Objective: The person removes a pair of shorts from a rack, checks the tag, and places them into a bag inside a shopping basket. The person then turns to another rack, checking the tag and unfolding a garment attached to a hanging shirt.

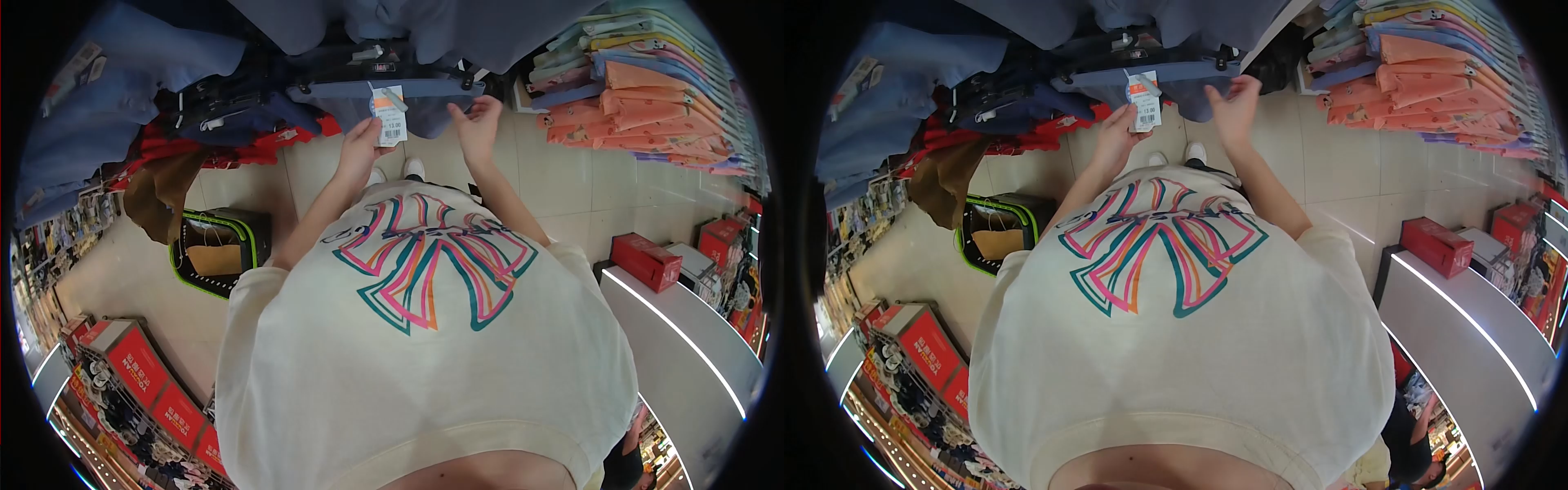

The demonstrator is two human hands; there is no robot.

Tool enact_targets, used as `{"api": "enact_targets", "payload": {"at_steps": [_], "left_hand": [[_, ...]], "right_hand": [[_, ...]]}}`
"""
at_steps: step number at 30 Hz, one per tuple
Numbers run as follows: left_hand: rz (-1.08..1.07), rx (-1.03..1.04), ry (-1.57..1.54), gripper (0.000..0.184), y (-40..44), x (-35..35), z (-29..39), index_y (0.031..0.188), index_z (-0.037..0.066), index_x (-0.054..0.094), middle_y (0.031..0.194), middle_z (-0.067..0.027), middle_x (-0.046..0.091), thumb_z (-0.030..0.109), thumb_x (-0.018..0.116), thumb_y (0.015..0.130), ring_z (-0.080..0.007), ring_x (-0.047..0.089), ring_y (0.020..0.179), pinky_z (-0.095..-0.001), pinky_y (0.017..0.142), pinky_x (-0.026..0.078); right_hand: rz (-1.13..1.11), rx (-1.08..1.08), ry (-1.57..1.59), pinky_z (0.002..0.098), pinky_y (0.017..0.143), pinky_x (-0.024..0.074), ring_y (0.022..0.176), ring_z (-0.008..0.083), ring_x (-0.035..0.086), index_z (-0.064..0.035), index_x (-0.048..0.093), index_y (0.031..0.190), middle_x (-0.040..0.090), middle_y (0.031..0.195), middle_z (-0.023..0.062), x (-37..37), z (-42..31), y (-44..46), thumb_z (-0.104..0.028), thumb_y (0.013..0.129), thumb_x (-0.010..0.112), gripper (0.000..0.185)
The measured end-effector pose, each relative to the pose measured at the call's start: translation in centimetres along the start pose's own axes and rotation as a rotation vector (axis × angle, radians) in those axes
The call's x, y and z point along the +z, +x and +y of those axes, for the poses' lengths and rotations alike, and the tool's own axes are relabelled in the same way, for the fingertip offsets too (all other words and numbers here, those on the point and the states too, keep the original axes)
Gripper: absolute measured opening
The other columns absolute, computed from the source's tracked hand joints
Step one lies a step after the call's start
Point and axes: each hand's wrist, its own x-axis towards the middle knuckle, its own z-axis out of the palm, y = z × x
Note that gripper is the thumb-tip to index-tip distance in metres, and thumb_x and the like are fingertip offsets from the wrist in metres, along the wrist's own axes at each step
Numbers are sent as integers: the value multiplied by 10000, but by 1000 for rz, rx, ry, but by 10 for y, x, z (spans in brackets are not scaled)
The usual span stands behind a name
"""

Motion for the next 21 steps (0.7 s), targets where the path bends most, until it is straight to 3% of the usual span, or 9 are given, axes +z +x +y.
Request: {"api": "enact_targets", "payload": {"at_steps": [1, 2, 5, 8, 13, 17, 19, 21], "left_hand": [[1, -4, -4, 298, 0, 1, 1, 1091, 20, 477, 971, -65, 569, 240, 423, 898, -139, 545, 856, -280, 738, 437], [9, -9, -10, 295, 1, 1, 1, 1090, 21, 476, 966, -65, 569, 239, 423, 897, -139, 542, 848, -279, 730, 435], [32, -26, -37, 287, 3, -1, -1, 1082, 25, 475, 952, -63, 569, 238, 425, 896, -139, 536, 827, -276, 713, 430], [53, -34, -66, 283, 3, 0, 0, 1064, 27, 480, 935, -64, 572, 246, 428, 893, -138, 540, 813, -271, 702, 433], [56, -42, -83, 311, 2, -1, -2, 1073, 24, 460, 941, -67, 571, 250, 495, 862, -144, 555, 853, -274, 723, 433], [82, -89, -63, 556, 4, -10, -19, 1180, -18, 352, 1070, -114, 510, 255, 621, 777, -194, 511, 982, -296, 810, 399], [67, -151, 3, 713, 2, -12, -22, 1233, -53, 277, 1135, -152, 462, 264, 672, 731, -222, 476, 1036, -307, 863, 373], [-20, -153, 230, 718, -6, -7, -25, 1237, -23, 293, 1146, -148, 460, 276, 684, 714, -216, 470, 1043, -297, 863, 369]], "right_hand": [[141, -15, 19, 252, 640, 411, 729, 138, 456, -17, 451, 826, 476, 799, 66, -3, 4, 6, -142, 585, 766, 416], [155, -65, -135, 271, 720, 415, 841, 178, 480, 15, 457, 929, 488, 904, 114, -5, 19, 13, -126, 569, 769, 496], [-121, -134, -121, 302, 786, 414, 914, 223, 518, 49, 460, 1033, 533, 971, 139, -13, 31, 26, -132, 599, 748, 550], [-653, 384, 76, 314, 821, 411, 960, 247, 538, 38, 466, 1114, 559, 1025, 169, -20, 37, 31, -163, 640, 719, 574], [-729, 349, -18, 308, 796, 420, 908, 215, 563, 19, 554, 1038, 591, 992, 142, -23, 36, 13, -214, 696, 677, 432], [-747, 351, -137, 293, 791, 417, 910, 184, 558, 20, 580, 1001, 597, 983, 123, -25, 15, 3, -230, 716, 661, 388], [-793, 379, -52, 294, 811, 398, 941, 180, 531, 4, 527, 1076, 572, 1033, 95, -26, 2, -1, -226, 727, 661, 439], [-799, 418, 57, 297, 811, 400, 946, 183, 527, -7, 514, 1100, 570, 1033, 81, -28, -14, -7, -206, 741, 650, 432]]}}
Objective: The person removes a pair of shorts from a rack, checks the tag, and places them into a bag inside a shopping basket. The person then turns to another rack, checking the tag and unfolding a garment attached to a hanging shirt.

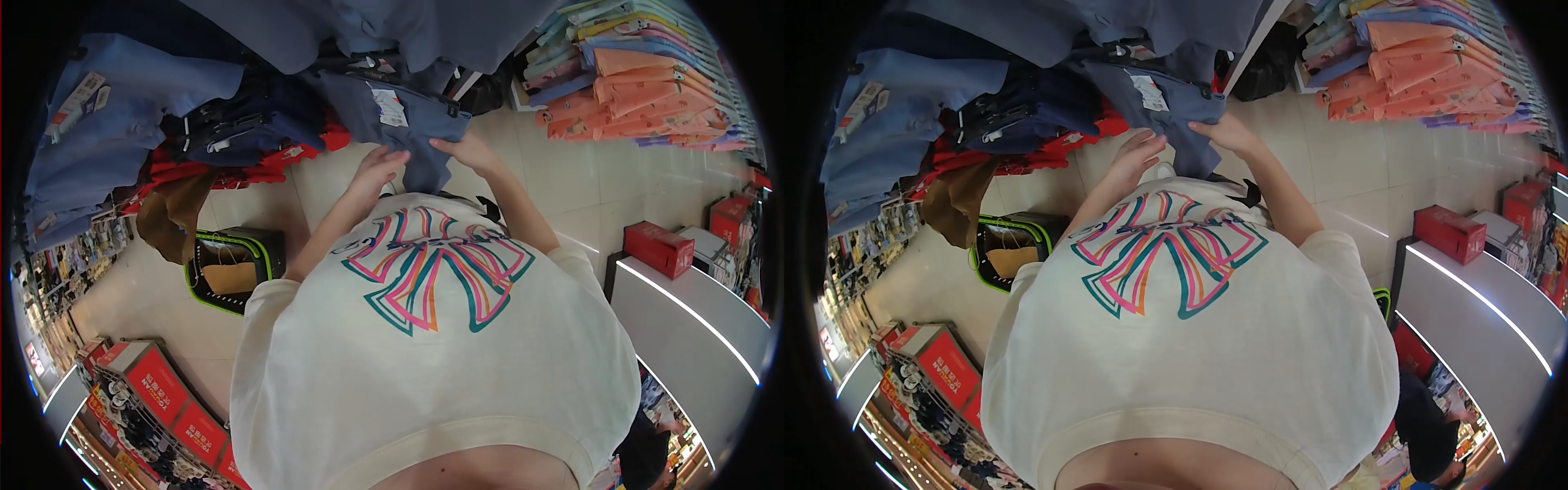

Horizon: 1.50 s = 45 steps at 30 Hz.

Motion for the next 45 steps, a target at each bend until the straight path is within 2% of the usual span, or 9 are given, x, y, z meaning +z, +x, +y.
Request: {"api": "enact_targets", "payload": {"at_steps": [5, 11, 14, 17, 24, 27, 33, 39, 45], "left_hand": [[-131, 183, 441, 844, 2, 15, -23, 1252, -47, 265, 1183, -202, 410, 278, 743, 637, -237, 458, 1052, -320, 838, 394], [125, 297, 519, 499, -14, 14, -21, 1126, -42, 438, 957, -113, 562, 269, 607, 774, -155, 529, 876, -269, 789, 406], [160, 447, 417, 377, -17, -1, -26, 1063, -45, 503, 889, -154, 604, 239, 524, 815, -220, 580, 852, -299, 783, 421], [65, 186, 286, 324, -35, -10, -12, 1051, -41, 513, 945, -144, 596, 213, 457, 858, -200, 578, 864, -289, 772, 428], [12, 185, -541, 482, -60, 15, 14, 1199, -11, 387, 1185, -135, 473, 355, 376, 886, -252, 463, 1087, -355, 936, 340], [-278, 172, -796, 529, -65, 13, 22, 1237, 1, 342, 1247, -143, 414, 400, 321, 890, -279, 389, 1157, -401, 986, 271], [-372, 192, -997, 522, -72, 17, 20, 1235, 9, 349, 1277, -151, 379, 403, 298, 897, -306, 354, 1180, -423, 1008, 235], [-36, 242, -469, 544, -73, 39, 14, 1216, -5, 370, 1183, -133, 475, 430, 341, 890, -230, 466, 1087, -353, 931, 349], [-158, 188, 257, 465, -61, 59, -8, 1117, -24, 482, 1019, -93, 558, 374, 420, 885, -138, 536, 894, -255, 781, 410]], "right_hand": [[-51, 31, 498, 315, 784, 443, 904, 195, 560, -13, 526, 1080, 587, 983, 77, 24, -14, -12, -103, 776, 602, 326], [-168, 48, 865, 318, 767, 477, 852, 207, 588, 40, 529, 1029, 584, 985, 119, 43, -27, -26, -41, 782, 573, 264], [-249, 41, 996, 332, 798, 468, 868, 205, 583, 43, 533, 1020, 586, 984, 117, 43, -25, -28, -35, 781, 570, 253], [-273, -26, 981, 325, 812, 447, 885, 186, 568, 46, 535, 1011, 582, 989, 113, 44, -27, -28, -46, 782, 574, 250], [-206, -194, 440, 296, 871, 362, 969, 172, 501, 18, 471, 1132, 548, 1039, 114, 33, -37, -50, -141, 758, 634, 438], [-215, -252, 303, 291, 898, 340, 1013, 184, 479, -2, 398, 1212, 522, 1079, 126, 28, -41, -70, -170, 749, 650, 552], [-336, -350, 176, 305, 911, 343, 1056, 201, 466, -19, 349, 1252, 497, 1109, 128, 26, -28, -87, -223, 773, 625, 589], [-17, -288, 525, 325, 835, 414, 1019, 185, 495, -11, 415, 1157, 505, 1095, 88, 11, -34, -78, -321, 889, 422, 410], [247, -390, 75, 270, 720, 451, 832, 154, 562, -6, 479, 1063, 576, 879, 96, -11, -46, -43, -289, 853, 498, 352]]}}
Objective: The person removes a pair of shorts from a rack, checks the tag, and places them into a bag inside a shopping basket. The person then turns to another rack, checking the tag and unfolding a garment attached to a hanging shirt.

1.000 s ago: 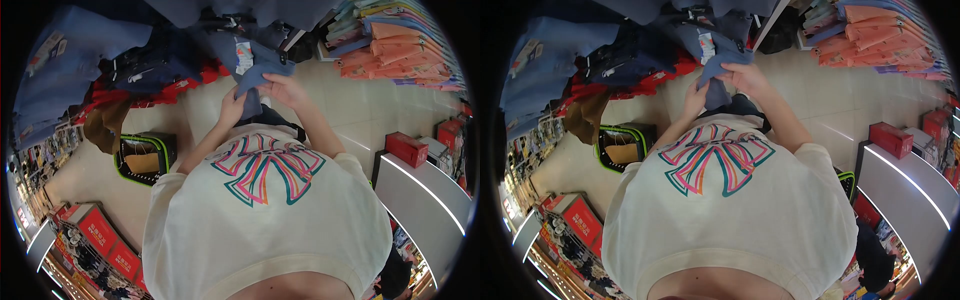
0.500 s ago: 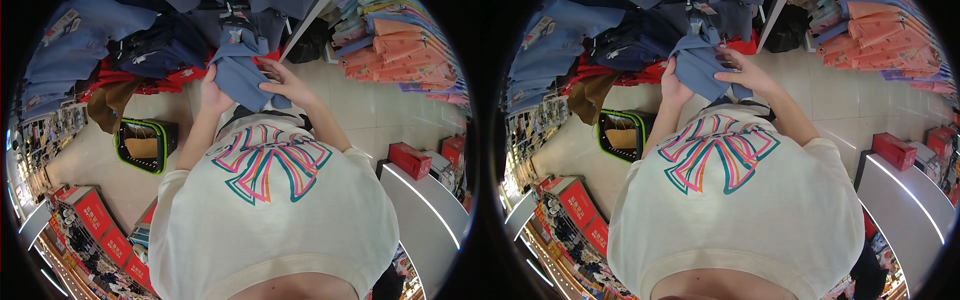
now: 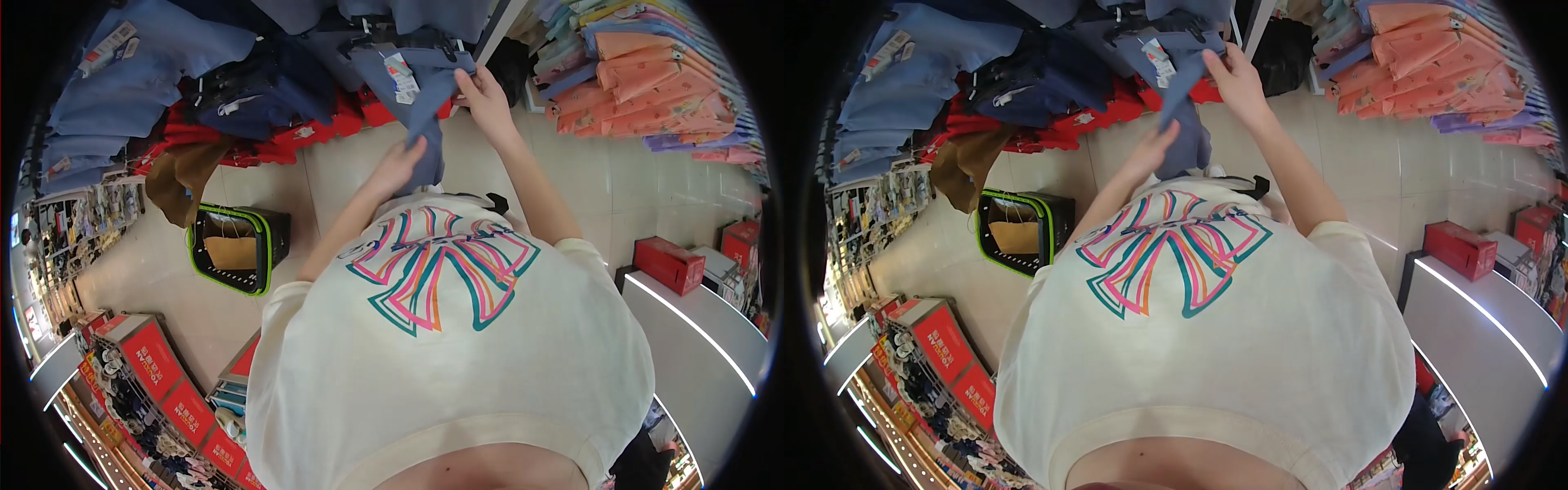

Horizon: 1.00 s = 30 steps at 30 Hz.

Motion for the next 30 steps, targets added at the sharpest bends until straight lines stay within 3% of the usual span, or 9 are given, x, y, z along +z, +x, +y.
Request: {"api": "enact_targets", "payload": {"at_steps": [1, 2, 5, 11, 17, 19, 23, 26, 30], "left_hand": [[-71, 54, 84, 447, 6, 3, -7, 1112, -25, 488, 1021, -94, 556, 356, 432, 884, -136, 531, 899, -256, 783, 408], [-146, 104, 42, 404, 16, 4, -22, 1140, -33, 463, 1051, -105, 551, 273, 470, 878, -141, 518, 951, -260, 810, 402], [-111, 219, 108, 384, 26, 1, -37, 1165, -34, 442, 1085, -125, 544, 213, 481, 874, -157, 505, 1004, -266, 841, 393], [245, 339, 257, 377, 45, -42, -26, 1142, 7, 471, 1085, -144, 549, 160, 553, 807, -202, 522, 1011, -284, 859, 398], [625, 577, 482, 396, 60, -86, 46, 1100, 0, 489, 1076, -162, 537, 145, 597, 748, -249, 527, 989, -317, 841, 404], [650, 642, 709, 435, 65, -97, 72, 1147, 16, 458, 1147, -166, 493, 155, 601, 761, -230, 488, 1051, -314, 867, 382], [673, 796, 929, 516, 89, -109, 90, 1159, 20, 429, 1124, -177, 483, 160, 631, 705, -311, 463, 1053, -346, 871, 379], [675, 788, 1039, 558, 110, -118, 93, 1125, 20, 430, 1138, -174, 454, 154, 673, 641, -328, 420, 1083, -405, 907, 332], [768, 729, 1302, 521, 119, -120, 89, 1065, 43, 474, 1134, -138, 454, 185, 696, 615, -306, 425, 1062, -454, 905, 288]], "right_hand": [[63, -13, -120, 264, 701, 453, 788, 156, 575, 1, 498, 1025, 592, 819, 110, -3, 10, 12, -284, 846, 505, 337], [98, -113, -221, 294, 699, 455, 747, 214, 592, 2, 516, 991, 590, 750, 164, -5, 19, 22, -253, 834, 513, 300], [77, -98, -591, 328, 733, 452, 794, 263, 592, -13, 510, 1027, 592, 824, 185, -17, 32, 48, -235, 820, 524, 304], [87, -215, -461, 332, 747, 450, 836, 318, 580, -4, 501, 1069, 577, 918, 206, -23, 25, 53, -209, 797, 543, 343], [123, -325, -625, 353, 778, 424, 892, 343, 537, -9, 541, 1007, 554, 955, 200, -22, 39, 75, -220, 797, 529, 298], [180, -347, -524, 365, 792, 414, 909, 350, 522, -3, 541, 1003, 544, 967, 204, -15, 26, 71, -217, 798, 514, 297], [248, -340, -422, 379, 802, 407, 937, 363, 508, -12, 541, 1002, 529, 1004, 216, -7, 6, 75, -212, 789, 500, 294], [249, -206, -558, 373, 808, 411, 963, 357, 501, -30, 546, 991, 530, 1028, 204, -6, 15, 101, -211, 770, 506, 288], [58, -487, -668, 363, 813, 420, 979, 333, 503, -56, 534, 1020, 541, 1044, 168, -13, 21, 131, -221, 761, 514, 308]]}}
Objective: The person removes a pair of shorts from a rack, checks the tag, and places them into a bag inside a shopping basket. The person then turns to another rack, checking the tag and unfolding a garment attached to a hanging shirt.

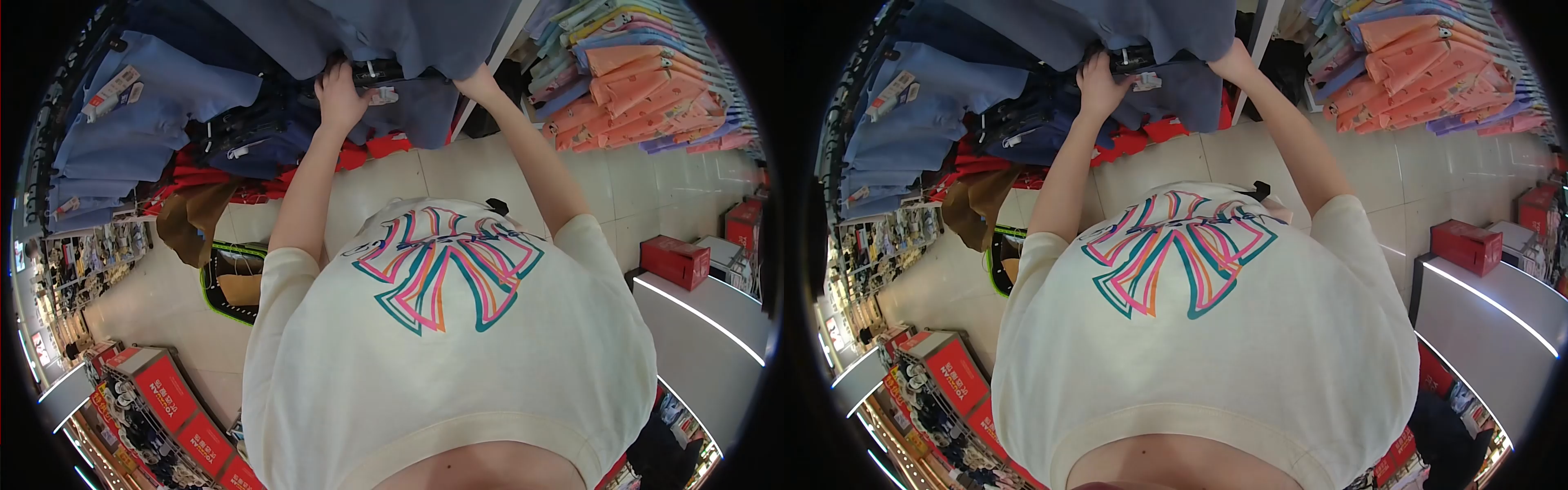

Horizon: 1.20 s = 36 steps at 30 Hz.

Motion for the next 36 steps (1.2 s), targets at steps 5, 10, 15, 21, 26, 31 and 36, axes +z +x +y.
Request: {"api": "enact_targets", "payload": {"at_steps": [5, 10, 15, 21, 26, 31, 36], "left_hand": [[-6, 51, 55, 412, -6, 8, -10, 1024, 73, 514, 1009, -119, 524, 238, 652, 673, -295, 459, 988, -468, 870, 288], [-8, 42, -6, 278, -24, 8, -10, 979, 88, 532, 899, -90, 556, 139, 586, 711, -274, 496, 908, -451, 881, 269], [-26, 5, -44, 289, -31, 7, -6, 996, 86, 536, 916, -93, 559, 146, 588, 718, -271, 501, 900, -436, 865, 280], [-22, 46, -108, 248, -29, 3, -5, 973, 80, 550, 906, -87, 566, 204, 576, 761, -268, 513, 894, -403, 834, 310], [-43, 24, -136, 199, -26, 6, -10, 956, 87, 567, 883, -96, 580, 189, 552, 785, -279, 545, 826, -386, 737, 386], [-73, 14, -242, 216, -20, 8, -19, 960, 63, 580, 874, -141, 580, 211, 538, 809, -320, 551, 790, -357, 687, 431], [-138, -32, -247, 229, -17, 3, -20, 975, 66, 585, 879, -146, 582, 226, 529, 821, -316, 552, 810, -347, 700, 435]], "right_hand": [[53, -119, -146, 340, 846, 412, 1003, 288, 504, -104, 514, 1090, 544, 1077, 119, 16, 20, 14, -258, 769, 530, 357], [74, -274, -365, 345, 891, 372, 1061, 269, 458, -84, 491, 1122, 498, 1135, 121, 13, 11, 25, -256, 763, 575, 406], [104, -373, -447, 351, 888, 371, 1059, 271, 456, -71, 490, 1121, 497, 1130, 125, 19, 11, 42, -244, 764, 580, 407], [139, -418, -489, 346, 880, 380, 1048, 267, 469, -86, 501, 1113, 511, 1115, 118, 29, 8, 59, -258, 768, 568, 391], [158, -436, -498, 342, 873, 387, 1038, 264, 480, -98, 510, 1106, 523, 1103, 112, 41, 5, 71, -269, 772, 558, 379], [199, -459, -470, 337, 866, 394, 1028, 261, 491, -110, 519, 1100, 535, 1091, 106, 42, 10, 75, -280, 776, 549, 367], [314, -548, -326, 333, 859, 401, 1018, 258, 502, -123, 528, 1093, 546, 1079, 100, 15, 48, 58, -292, 779, 539, 357]]}}
